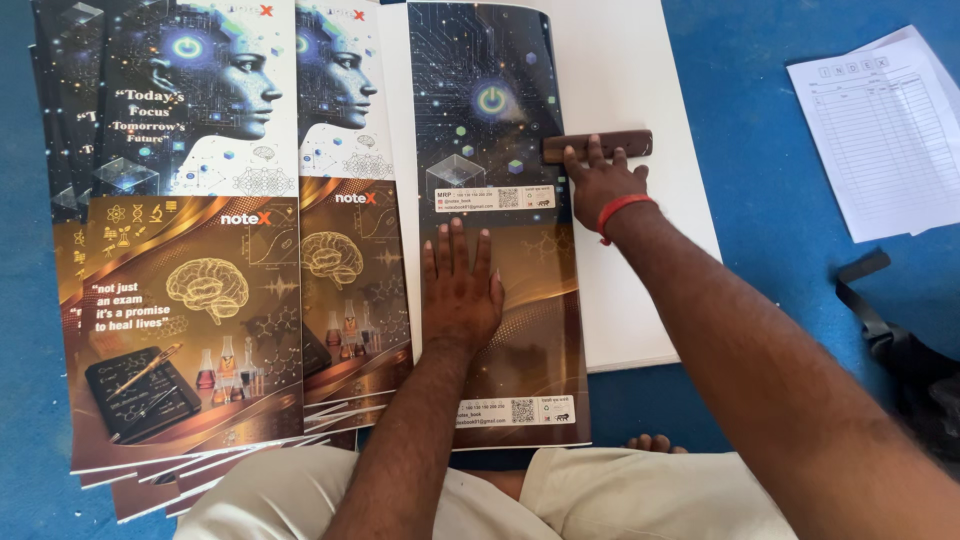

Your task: The person sits on the floor and repeatedly folds a printed cover sheet over a stack of blank pages. They use a wooden block to press and crease the spine of each assembled booklet, then place the finished unit on a growing pile.

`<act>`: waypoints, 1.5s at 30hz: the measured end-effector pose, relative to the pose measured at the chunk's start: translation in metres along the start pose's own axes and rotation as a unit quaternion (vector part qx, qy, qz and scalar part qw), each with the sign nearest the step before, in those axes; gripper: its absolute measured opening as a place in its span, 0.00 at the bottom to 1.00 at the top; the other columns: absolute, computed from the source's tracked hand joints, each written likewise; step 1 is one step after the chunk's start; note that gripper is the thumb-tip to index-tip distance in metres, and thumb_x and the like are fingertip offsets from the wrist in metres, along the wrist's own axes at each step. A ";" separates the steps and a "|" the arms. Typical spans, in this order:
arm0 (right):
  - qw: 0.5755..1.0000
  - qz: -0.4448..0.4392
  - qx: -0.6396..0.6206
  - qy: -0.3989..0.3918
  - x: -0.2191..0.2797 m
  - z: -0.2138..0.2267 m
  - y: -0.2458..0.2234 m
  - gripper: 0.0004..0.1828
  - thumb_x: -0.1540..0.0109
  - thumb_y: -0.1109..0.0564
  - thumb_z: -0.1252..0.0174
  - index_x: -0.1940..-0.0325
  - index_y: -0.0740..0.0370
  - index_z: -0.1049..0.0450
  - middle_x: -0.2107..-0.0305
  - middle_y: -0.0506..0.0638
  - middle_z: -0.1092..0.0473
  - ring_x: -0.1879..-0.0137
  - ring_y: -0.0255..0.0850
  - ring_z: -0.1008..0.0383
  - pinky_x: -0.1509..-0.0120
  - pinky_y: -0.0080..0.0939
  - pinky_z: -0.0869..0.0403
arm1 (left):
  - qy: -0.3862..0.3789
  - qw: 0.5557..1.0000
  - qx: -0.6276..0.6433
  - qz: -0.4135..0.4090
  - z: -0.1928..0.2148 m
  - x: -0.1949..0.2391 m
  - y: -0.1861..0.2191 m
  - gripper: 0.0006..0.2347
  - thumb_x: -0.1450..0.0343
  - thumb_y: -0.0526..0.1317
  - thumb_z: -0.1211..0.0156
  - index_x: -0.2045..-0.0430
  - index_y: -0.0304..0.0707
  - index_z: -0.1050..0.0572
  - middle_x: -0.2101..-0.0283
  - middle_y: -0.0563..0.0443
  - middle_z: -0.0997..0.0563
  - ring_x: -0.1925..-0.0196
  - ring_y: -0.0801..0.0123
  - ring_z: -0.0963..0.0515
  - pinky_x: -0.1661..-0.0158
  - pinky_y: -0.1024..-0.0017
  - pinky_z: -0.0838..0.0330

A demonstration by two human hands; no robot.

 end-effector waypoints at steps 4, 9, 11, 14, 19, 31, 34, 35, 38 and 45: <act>1.000 -0.012 0.005 -0.010 -0.010 0.005 0.002 0.35 0.31 0.52 0.63 0.18 0.39 0.58 0.21 0.56 0.63 0.20 0.65 0.56 0.24 0.75 0.47 | 0.002 1.000 0.004 -0.001 0.002 -0.001 0.000 0.28 0.24 0.49 0.59 0.28 0.41 0.47 0.24 0.31 0.53 0.21 0.44 0.55 0.26 0.47 0.64; 1.000 -0.014 0.002 0.000 -0.022 0.012 0.002 0.35 0.31 0.51 0.63 0.18 0.39 0.58 0.22 0.57 0.63 0.20 0.65 0.58 0.23 0.73 0.48 | 0.005 1.000 0.004 -0.001 0.005 0.000 0.000 0.28 0.24 0.49 0.59 0.27 0.41 0.47 0.24 0.30 0.53 0.21 0.43 0.54 0.26 0.46 0.63; 1.000 -0.019 -0.002 -0.003 -0.027 0.015 0.004 0.35 0.31 0.52 0.63 0.18 0.39 0.57 0.21 0.56 0.63 0.20 0.64 0.58 0.23 0.73 0.48 | 0.015 1.000 0.009 -0.004 0.006 0.000 0.001 0.28 0.24 0.49 0.59 0.27 0.41 0.47 0.24 0.30 0.53 0.21 0.43 0.54 0.26 0.46 0.63; 1.000 -0.023 -0.006 -0.005 -0.035 0.019 0.004 0.36 0.31 0.54 0.62 0.18 0.38 0.58 0.21 0.56 0.63 0.20 0.64 0.58 0.23 0.73 0.48 | 0.010 1.000 0.012 -0.002 0.006 -0.001 0.001 0.28 0.24 0.49 0.59 0.28 0.41 0.47 0.24 0.30 0.53 0.21 0.43 0.54 0.26 0.46 0.63; 0.999 -0.030 -0.004 -0.011 -0.047 0.022 0.006 0.37 0.32 0.56 0.62 0.18 0.37 0.58 0.21 0.56 0.64 0.20 0.64 0.58 0.22 0.72 0.49 | -0.010 1.000 0.004 0.003 0.006 -0.001 0.001 0.28 0.24 0.49 0.60 0.28 0.41 0.47 0.24 0.30 0.53 0.21 0.43 0.55 0.26 0.47 0.64; 0.999 -0.026 -0.016 0.012 -0.078 0.029 0.015 0.39 0.33 0.58 0.60 0.18 0.39 0.58 0.21 0.57 0.63 0.20 0.65 0.58 0.23 0.75 0.49 | 0.013 1.000 0.019 -0.004 0.004 0.000 -0.001 0.28 0.24 0.49 0.59 0.27 0.40 0.48 0.23 0.30 0.55 0.21 0.44 0.56 0.26 0.47 0.65; 0.999 -0.024 -0.022 0.021 -0.086 0.031 0.017 0.40 0.33 0.59 0.60 0.18 0.38 0.58 0.21 0.56 0.63 0.20 0.64 0.58 0.23 0.76 0.50 | 0.007 1.000 0.018 -0.003 0.001 0.000 0.000 0.28 0.24 0.49 0.59 0.27 0.40 0.47 0.23 0.30 0.54 0.21 0.44 0.56 0.26 0.47 0.64; 0.999 -0.022 -0.019 0.027 -0.088 0.032 0.018 0.39 0.33 0.58 0.60 0.18 0.38 0.58 0.21 0.57 0.63 0.20 0.65 0.57 0.23 0.76 0.50 | 0.002 1.000 0.015 -0.002 0.001 -0.001 -0.001 0.28 0.24 0.49 0.58 0.28 0.39 0.47 0.23 0.30 0.54 0.20 0.44 0.56 0.26 0.47 0.64; 0.999 -0.021 -0.018 0.037 -0.094 0.036 0.018 0.39 0.33 0.57 0.59 0.18 0.38 0.58 0.21 0.57 0.62 0.20 0.65 0.57 0.23 0.76 0.51 | 0.018 1.000 0.017 -0.004 0.005 0.001 0.000 0.27 0.24 0.49 0.58 0.28 0.39 0.46 0.24 0.29 0.53 0.20 0.43 0.55 0.26 0.47 0.63; 0.997 -0.008 -0.018 0.070 -0.115 0.038 0.022 0.40 0.33 0.57 0.58 0.17 0.38 0.60 0.22 0.60 0.62 0.20 0.68 0.58 0.23 0.77 0.51 | 0.032 0.999 0.029 -0.008 0.008 0.000 0.000 0.27 0.24 0.48 0.58 0.27 0.39 0.46 0.24 0.29 0.52 0.21 0.42 0.54 0.26 0.46 0.61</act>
Point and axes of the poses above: each hand's wrist, its own x-axis away from the middle knuckle, its own z-axis out of the back of the hand, y = z × x, the point moved 8 cm from there along -x, towards the middle knuckle
